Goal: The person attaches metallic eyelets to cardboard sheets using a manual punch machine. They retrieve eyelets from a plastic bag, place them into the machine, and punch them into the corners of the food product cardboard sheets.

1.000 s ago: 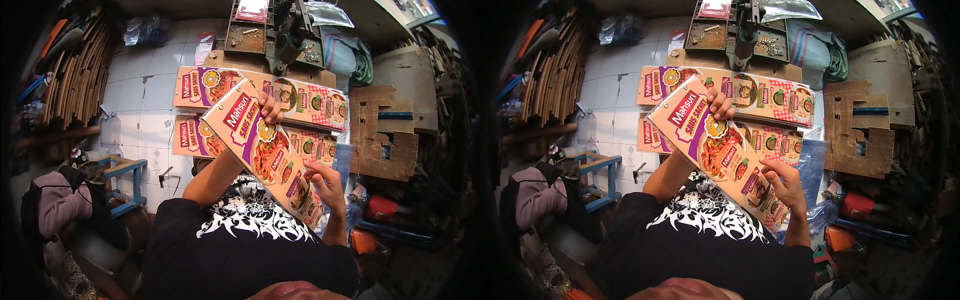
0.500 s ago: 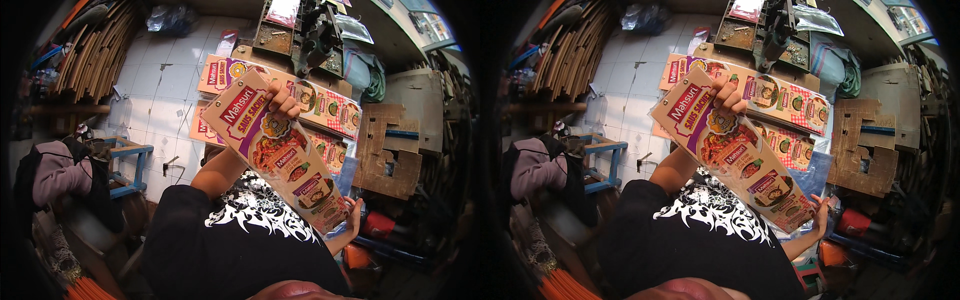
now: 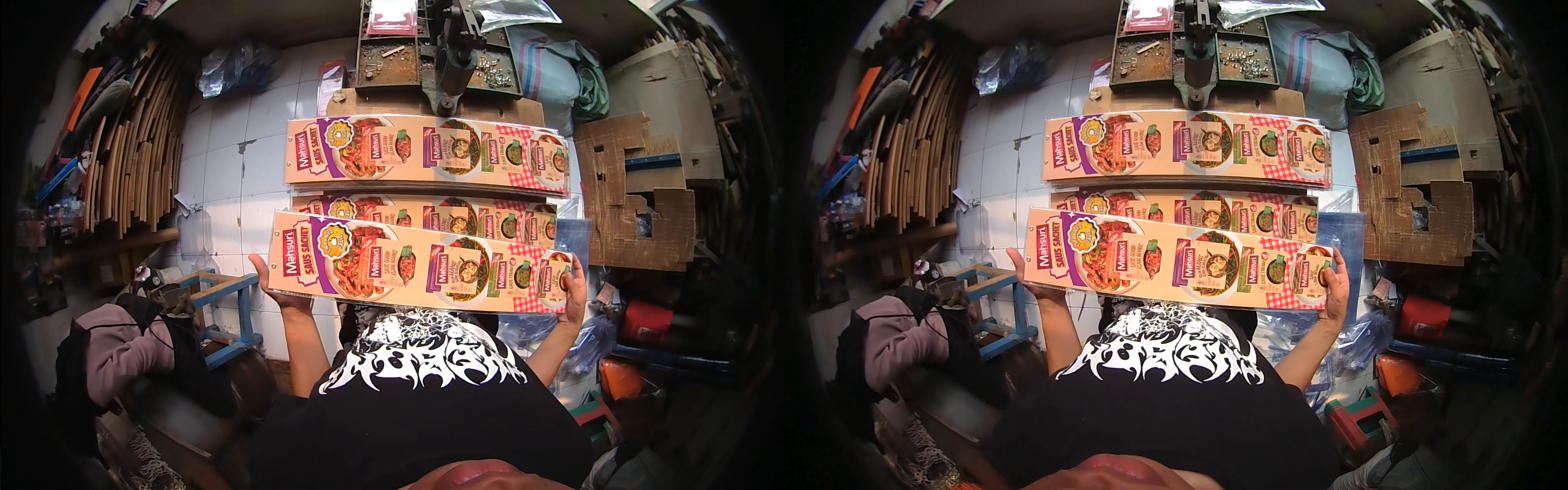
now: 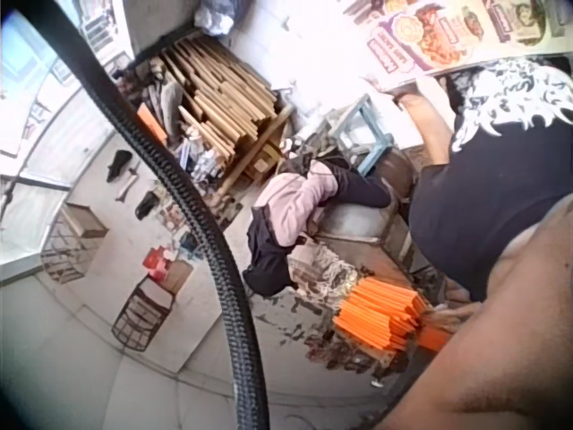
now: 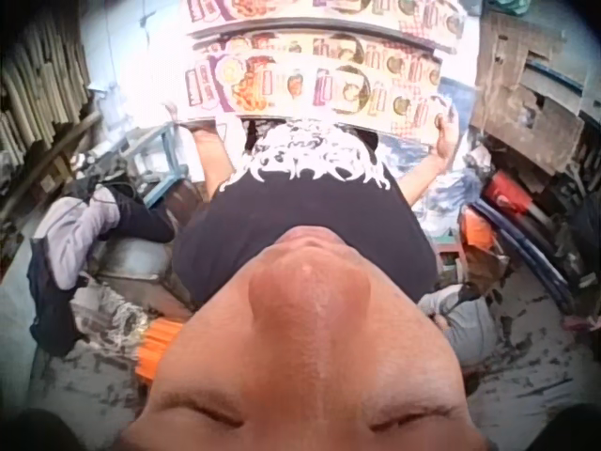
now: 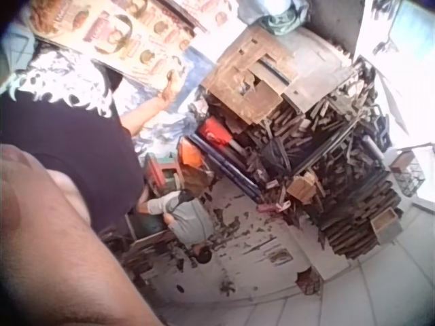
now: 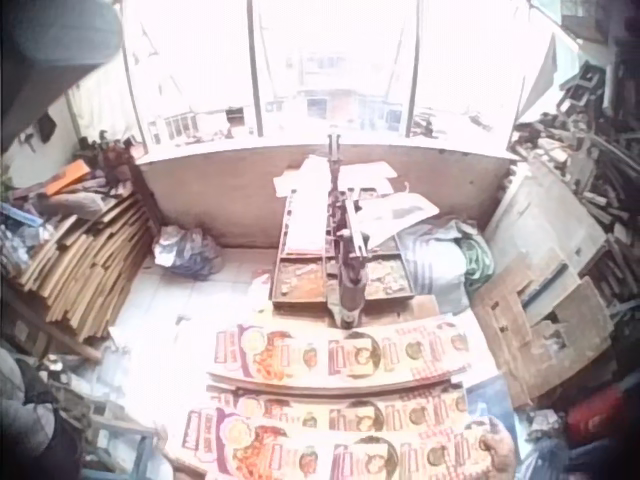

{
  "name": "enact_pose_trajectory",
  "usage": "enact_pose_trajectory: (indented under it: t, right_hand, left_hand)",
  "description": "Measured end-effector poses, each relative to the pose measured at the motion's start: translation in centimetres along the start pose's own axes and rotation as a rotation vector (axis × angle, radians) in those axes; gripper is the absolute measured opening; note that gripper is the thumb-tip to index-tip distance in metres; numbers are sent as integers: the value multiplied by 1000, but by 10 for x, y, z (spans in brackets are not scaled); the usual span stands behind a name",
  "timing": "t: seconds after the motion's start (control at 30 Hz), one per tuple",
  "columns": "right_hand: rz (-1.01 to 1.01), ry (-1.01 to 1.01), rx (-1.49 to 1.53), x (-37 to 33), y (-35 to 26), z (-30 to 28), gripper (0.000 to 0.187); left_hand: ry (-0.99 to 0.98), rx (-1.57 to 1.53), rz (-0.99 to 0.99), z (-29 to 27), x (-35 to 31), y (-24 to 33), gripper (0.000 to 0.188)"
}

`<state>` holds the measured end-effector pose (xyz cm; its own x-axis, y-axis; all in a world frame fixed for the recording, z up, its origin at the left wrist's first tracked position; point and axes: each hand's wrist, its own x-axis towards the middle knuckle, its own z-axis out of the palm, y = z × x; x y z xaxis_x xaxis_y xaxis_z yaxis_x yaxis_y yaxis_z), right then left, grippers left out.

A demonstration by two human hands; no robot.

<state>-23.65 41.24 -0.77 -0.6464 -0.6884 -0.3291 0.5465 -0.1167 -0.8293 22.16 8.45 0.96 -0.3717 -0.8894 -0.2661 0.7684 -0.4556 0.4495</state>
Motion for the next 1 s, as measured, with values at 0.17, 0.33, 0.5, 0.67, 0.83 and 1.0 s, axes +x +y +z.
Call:
enact_pose_trajectory:
  t: [0.17,0.33,0.5,0.67,0.83,1.0]
  right_hand:
    - [-81,-56,-78,57,-30,37,61]
    - [-231,-35,-281,131,-97,83,59]
    - [-467,155,-781,165,-91,70,59]
    - [-552,-43,-1532,136,-25,98,86]
    - [-514,115,-1606,135,11,120,86]
    - [-644,254,-1588,133,26,132,72]
  left_hand:
    - [-33,425,201,9,-2,40,76]
    - [-51,551,332,52,80,63,60]
    - [288,963,618,21,114,48,60]
    - [-36,2019,697,50,99,-16,81]
    - [47,2221,593,29,98,-29,81]
    - [130,2194,780,54,107,-50,53]
